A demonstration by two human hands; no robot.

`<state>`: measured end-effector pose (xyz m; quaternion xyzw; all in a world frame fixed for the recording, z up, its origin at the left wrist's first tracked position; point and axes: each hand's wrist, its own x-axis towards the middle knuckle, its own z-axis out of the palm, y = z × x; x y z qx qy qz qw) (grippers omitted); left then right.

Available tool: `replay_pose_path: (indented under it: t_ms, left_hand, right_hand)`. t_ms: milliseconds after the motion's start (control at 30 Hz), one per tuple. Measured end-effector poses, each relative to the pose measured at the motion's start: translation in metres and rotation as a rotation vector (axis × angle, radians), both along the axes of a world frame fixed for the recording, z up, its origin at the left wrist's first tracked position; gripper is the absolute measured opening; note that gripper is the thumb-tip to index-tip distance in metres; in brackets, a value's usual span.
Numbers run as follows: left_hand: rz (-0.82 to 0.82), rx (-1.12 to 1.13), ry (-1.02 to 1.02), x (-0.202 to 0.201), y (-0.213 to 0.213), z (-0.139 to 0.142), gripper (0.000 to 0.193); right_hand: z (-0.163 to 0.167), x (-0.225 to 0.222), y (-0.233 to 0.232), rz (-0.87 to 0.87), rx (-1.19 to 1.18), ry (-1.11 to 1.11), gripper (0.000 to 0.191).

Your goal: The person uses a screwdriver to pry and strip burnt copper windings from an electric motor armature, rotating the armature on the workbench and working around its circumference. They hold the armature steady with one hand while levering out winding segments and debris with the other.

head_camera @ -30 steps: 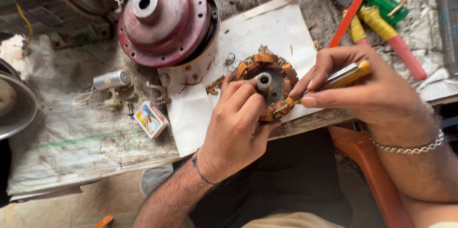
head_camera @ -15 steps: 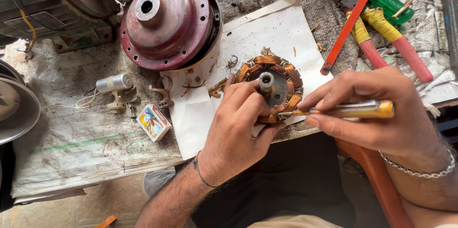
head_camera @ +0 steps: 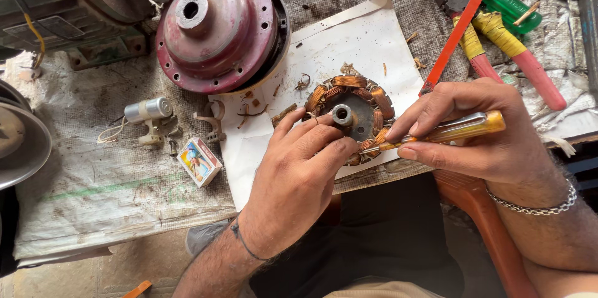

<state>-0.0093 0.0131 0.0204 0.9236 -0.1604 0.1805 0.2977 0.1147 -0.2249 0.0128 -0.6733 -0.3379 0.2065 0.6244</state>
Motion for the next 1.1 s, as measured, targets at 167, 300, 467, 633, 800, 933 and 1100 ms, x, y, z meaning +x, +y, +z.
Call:
replay_pose_path:
  t_ms: [167, 300, 467, 633, 800, 933, 1100]
  left_hand:
    - [0.038, 0.071, -0.048, 0.000, -0.006, -0.001, 0.030]
    - [0.033, 0.088, -0.060, 0.001, -0.006, 0.001, 0.029]
    - [-0.024, 0.033, -0.016, -0.002, 0.001, 0.005, 0.031]
    - [-0.015, -0.011, -0.014, -0.002, 0.003, 0.000, 0.030]
    - [-0.015, -0.029, -0.089, -0.002, -0.003, -0.012, 0.023]
    - [-0.028, -0.062, -0.091, -0.002, -0.003, -0.018, 0.020]
    - [-0.032, -0.077, -0.106, -0.003, -0.003, -0.021, 0.022]
  right_hand:
    - [0.006, 0.000, -0.003, 0.015, -0.096, -0.229, 0.021]
    - [0.011, -0.008, -0.005, 0.016, -0.091, -0.442, 0.022]
    - [0.018, -0.013, -0.001, 0.015, -0.069, -0.504, 0.023]
    - [0.028, -0.022, 0.004, 0.001, -0.089, -0.671, 0.024]
    - [0.034, -0.028, 0.011, 0.052, -0.055, -0.747, 0.021]
    - [0.032, -0.028, 0.016, 0.096, -0.006, -0.815, 0.019]
    - [0.027, -0.031, 0.015, 0.075, -0.072, -0.764, 0.017]
